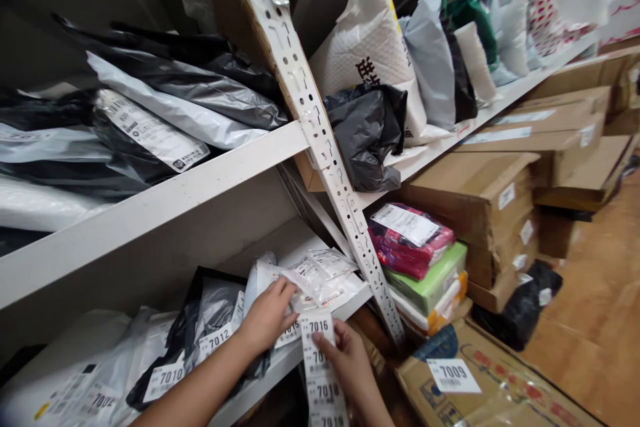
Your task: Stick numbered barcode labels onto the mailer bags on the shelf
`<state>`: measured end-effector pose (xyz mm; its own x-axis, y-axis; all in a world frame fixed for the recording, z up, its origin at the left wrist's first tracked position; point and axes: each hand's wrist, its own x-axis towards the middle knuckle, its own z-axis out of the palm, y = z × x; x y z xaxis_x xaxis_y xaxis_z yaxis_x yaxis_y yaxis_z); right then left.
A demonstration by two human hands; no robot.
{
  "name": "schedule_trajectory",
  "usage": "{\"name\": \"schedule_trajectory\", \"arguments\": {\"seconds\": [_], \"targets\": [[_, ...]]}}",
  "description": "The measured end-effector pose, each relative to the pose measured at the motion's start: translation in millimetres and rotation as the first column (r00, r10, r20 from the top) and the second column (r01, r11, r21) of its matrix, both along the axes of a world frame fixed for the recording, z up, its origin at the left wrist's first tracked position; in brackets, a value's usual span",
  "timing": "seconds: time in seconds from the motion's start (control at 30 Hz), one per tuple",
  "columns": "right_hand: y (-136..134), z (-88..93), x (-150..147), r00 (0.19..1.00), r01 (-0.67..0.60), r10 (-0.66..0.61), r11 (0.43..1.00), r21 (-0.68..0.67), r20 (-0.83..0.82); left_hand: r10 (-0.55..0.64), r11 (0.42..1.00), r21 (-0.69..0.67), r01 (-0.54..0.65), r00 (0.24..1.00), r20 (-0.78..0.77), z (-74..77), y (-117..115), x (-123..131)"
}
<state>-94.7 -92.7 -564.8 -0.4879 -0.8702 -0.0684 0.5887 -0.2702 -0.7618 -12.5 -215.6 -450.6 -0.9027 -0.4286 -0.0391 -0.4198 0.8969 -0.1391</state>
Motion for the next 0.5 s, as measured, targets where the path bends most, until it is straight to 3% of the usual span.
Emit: {"name": "schedule_trajectory", "arguments": {"seconds": [0.13,0.3,0.5], "targets": [[-12,3.0,-7,0.967,0.149,-0.144,0.989,0.006,-0.211,-0.221,0.974,0.055,0.219,0.975,0.02,-9.3,-13,-4],[-21,5.4,1,0.923,0.214,-0.175,0.974,0.079,-0.342,-0.218,0.975,0.051,0.216,0.974,0.056,-16.5,-26,1],[-26,3.4,6,0.974,0.03,-0.024,0.999,0.023,-0.224,-0.235,0.961,0.154,0.23,0.972,0.014,-7.8,-32,13]]}}
